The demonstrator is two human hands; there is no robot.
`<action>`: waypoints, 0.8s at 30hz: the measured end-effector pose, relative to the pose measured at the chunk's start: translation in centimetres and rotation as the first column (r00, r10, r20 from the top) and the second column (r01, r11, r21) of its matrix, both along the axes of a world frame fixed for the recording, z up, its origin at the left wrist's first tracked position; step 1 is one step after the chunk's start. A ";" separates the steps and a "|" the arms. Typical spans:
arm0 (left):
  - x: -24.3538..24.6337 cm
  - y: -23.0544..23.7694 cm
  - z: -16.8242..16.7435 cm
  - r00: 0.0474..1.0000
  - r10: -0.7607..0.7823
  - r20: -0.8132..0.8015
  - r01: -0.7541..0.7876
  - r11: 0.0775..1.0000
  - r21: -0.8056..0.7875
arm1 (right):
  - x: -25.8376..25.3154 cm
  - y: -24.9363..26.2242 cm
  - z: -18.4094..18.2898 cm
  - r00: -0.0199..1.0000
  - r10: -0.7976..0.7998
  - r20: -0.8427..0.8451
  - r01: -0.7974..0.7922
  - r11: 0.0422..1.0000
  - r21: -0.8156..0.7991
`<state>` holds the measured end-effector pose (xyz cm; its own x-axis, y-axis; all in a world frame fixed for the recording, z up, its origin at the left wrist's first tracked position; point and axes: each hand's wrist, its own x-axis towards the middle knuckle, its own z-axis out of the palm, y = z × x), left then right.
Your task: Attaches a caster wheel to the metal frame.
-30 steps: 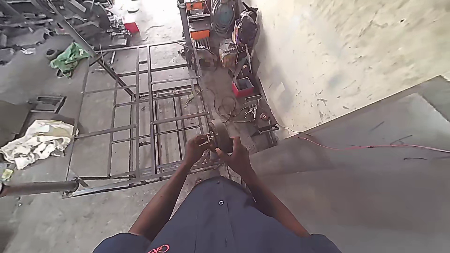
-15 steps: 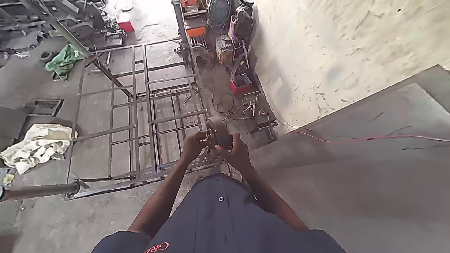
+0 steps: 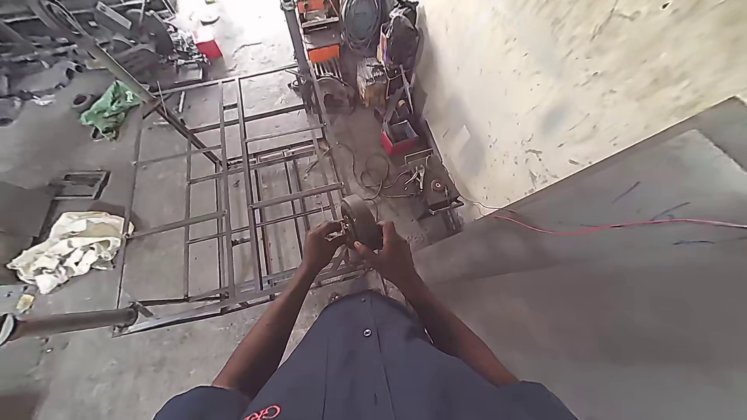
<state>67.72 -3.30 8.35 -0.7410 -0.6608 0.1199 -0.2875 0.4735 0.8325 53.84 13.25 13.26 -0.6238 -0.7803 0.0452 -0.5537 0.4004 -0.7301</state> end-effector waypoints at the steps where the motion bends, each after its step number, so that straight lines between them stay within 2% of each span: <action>1: 0.0 0.1 0.1 1.000 -0.004 0.002 0.004 1.000 0.010 | 0.0 -0.1 0.0 1.000 -0.002 -0.008 0.002 1.000 -0.005; 6: -0.4 0.3 0.3 0.999 -0.022 0.024 0.022 0.999 -0.023 | -0.2 -0.4 0.0 0.999 0.022 0.027 -0.023 1.000 0.018; 9: -0.6 0.1 1.1 0.997 -0.014 0.071 0.014 1.000 -0.005 | -1.2 -0.2 0.2 0.988 0.106 0.115 -0.108 0.994 0.005; 11: -0.6 -0.1 0.8 0.999 -0.023 0.047 0.023 1.000 -0.003 | -2.8 0.5 -0.5 0.953 0.204 0.225 -0.184 0.977 -0.106; 14: -0.6 -0.4 0.6 0.998 -0.034 0.048 0.032 0.999 0.042 | -5.1 1.3 -2.3 0.952 0.176 0.250 -0.116 0.965 -0.237; 17: -0.6 -0.2 1.0 0.999 -0.030 0.024 0.025 0.987 0.156 | -6.5 0.7 -2.8 0.963 0.175 0.205 -0.148 0.979 -0.139; 24: -0.8 0.3 1.3 0.999 0.029 -0.018 -0.025 0.987 0.157 | -7.3 -2.8 -2.0 0.917 0.325 0.230 -0.317 0.946 -0.072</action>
<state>66.93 -2.98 9.61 -0.7211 -0.6923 0.0283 -0.2808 0.3294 0.9015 46.53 10.42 11.25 -0.3355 -0.9410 -0.0440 -0.4589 0.2040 -0.8647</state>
